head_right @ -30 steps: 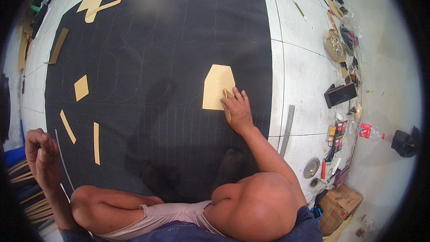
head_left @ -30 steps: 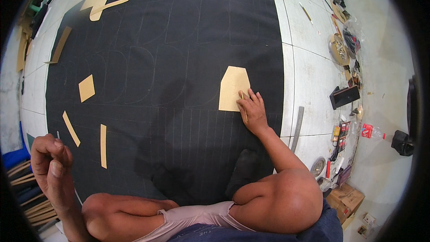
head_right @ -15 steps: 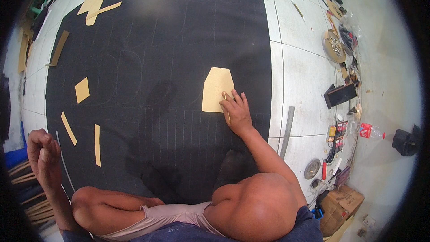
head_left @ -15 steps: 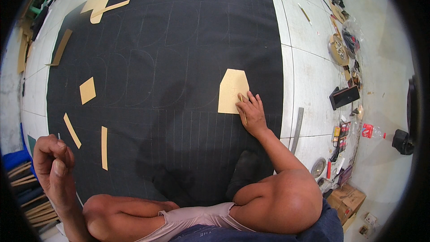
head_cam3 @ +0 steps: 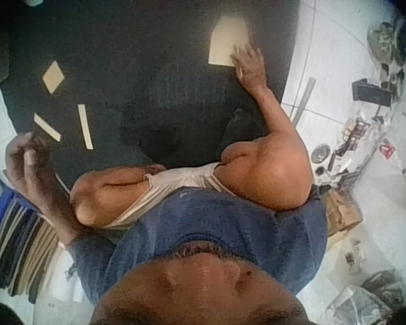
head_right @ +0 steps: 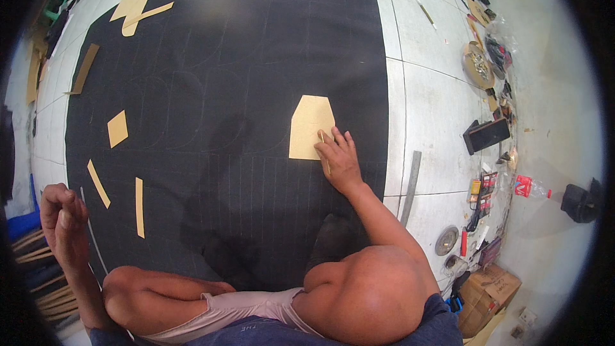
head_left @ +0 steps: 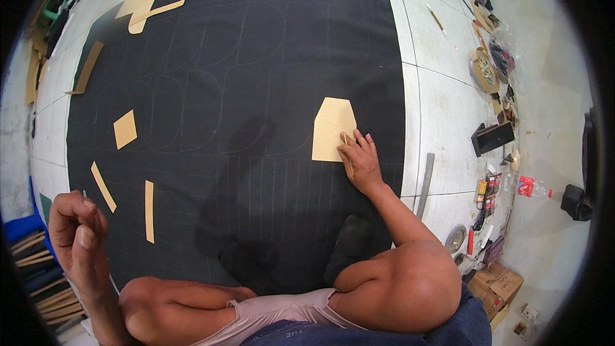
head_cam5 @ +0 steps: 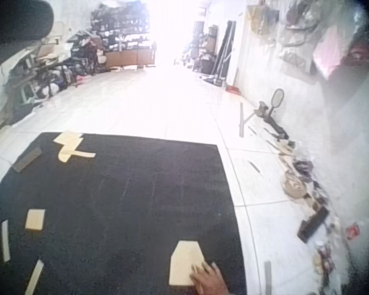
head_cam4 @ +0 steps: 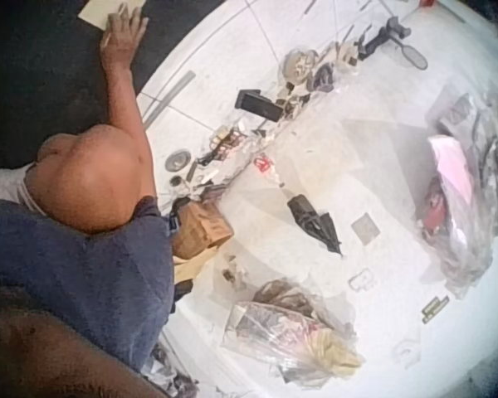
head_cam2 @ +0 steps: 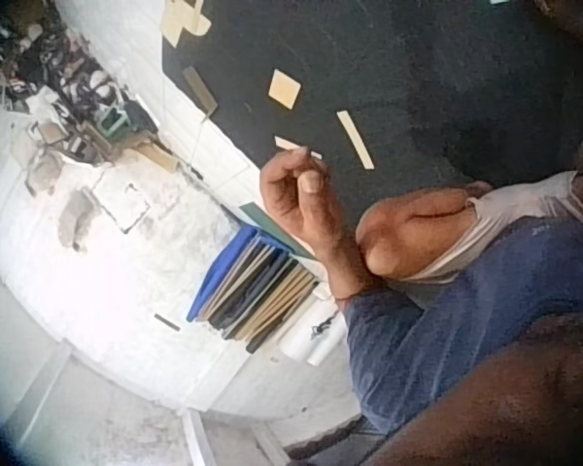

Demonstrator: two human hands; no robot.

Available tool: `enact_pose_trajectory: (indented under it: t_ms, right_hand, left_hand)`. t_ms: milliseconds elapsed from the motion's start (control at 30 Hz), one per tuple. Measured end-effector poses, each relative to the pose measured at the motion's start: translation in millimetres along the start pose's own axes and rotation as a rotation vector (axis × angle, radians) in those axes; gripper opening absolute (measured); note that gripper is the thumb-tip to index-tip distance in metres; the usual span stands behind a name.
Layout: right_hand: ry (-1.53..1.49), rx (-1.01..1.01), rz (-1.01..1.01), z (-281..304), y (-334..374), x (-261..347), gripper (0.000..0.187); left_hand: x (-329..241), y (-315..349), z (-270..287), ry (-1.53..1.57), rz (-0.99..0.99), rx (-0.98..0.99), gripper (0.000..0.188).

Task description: The person traces outlines around cardboard templates onto a large sheet of black fabric using a marking tool.

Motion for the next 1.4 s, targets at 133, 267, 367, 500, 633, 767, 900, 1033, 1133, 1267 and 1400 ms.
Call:
enact_pose_trajectory:
  t_ms: [133, 267, 367, 500, 633, 767, 900, 1033, 1133, 1267, 1400]
  right_hand:
    - [-0.091, -0.086, -0.059, 15.9, -4.8, -10.5, 0.018]
    - [-0.244, -0.326, -0.228, 57.2, -26.4, -43.2, 0.018]
    - [-0.259, -0.345, -0.313, 65.1, -22.6, -56.9, 0.017]
    - [-0.225, -0.172, -0.111, 44.7, -11.1, -36.1, 0.018]
    - [-0.094, 0.009, -0.102, 19.6, -6.5, -12.2, 0.025]
    - [0.101, 0.016, -0.062, 17.4, -17.3, -34.4, 0.025]
    - [0.075, 0.068, -0.159, 37.1, -8.7, -76.9, 0.029]
    - [0.089, 0.132, -0.283, 54.4, 20.5, -97.2, 0.03]
    - [-0.005, 0.073, -0.297, 58.1, 33.5, -100.5, 0.028]
    - [0.016, 0.07, -0.269, 56.8, 31.5, -97.3, 0.03]
    - [-0.013, 0.034, -0.328, 58.4, 33.5, -103.2, 0.029]
  left_hand:
    - [3.2, 3.6, 2.1, 0.069, 0.006, -0.037, 0.026]
    - [1.3, 5.3, 6.1, 0.055, 0.008, -0.006, 0.026]
    - [2.5, 6.3, 7.7, 0.048, -0.015, 0.035, 0.026]
    - [4.0, 2.0, 2.1, 0.114, -0.041, 0.02, 0.025]
    - [12.6, 4.3, 12.4, 0.108, -0.014, 0.082, 0.03]
    - [22.1, 10.4, 22.2, 0.064, -0.005, 0.075, 0.034]
    - [19.6, 13.4, 28.1, 0.002, -0.008, 0.08, 0.035]
    - [17.8, 11.8, 25.1, -0.046, -0.033, 0.096, 0.025]
    - [17.2, 7.0, 19.7, -0.042, -0.049, 0.112, 0.022]
    - [21.4, 4.4, 20.4, -0.039, -0.042, 0.127, 0.024]
    - [27.2, 7.7, 23.5, -0.128, -0.023, 0.044, 0.027]
Point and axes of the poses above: each hand's wrist, its own y-axis away from the middle knuckle, its own z-axis out of the back of the hand, x = y × z, the point moved 4 cm from there along -y, towards the middle knuckle, and after that the axes turned 4 degrees about -z, right-handed, at the moved point
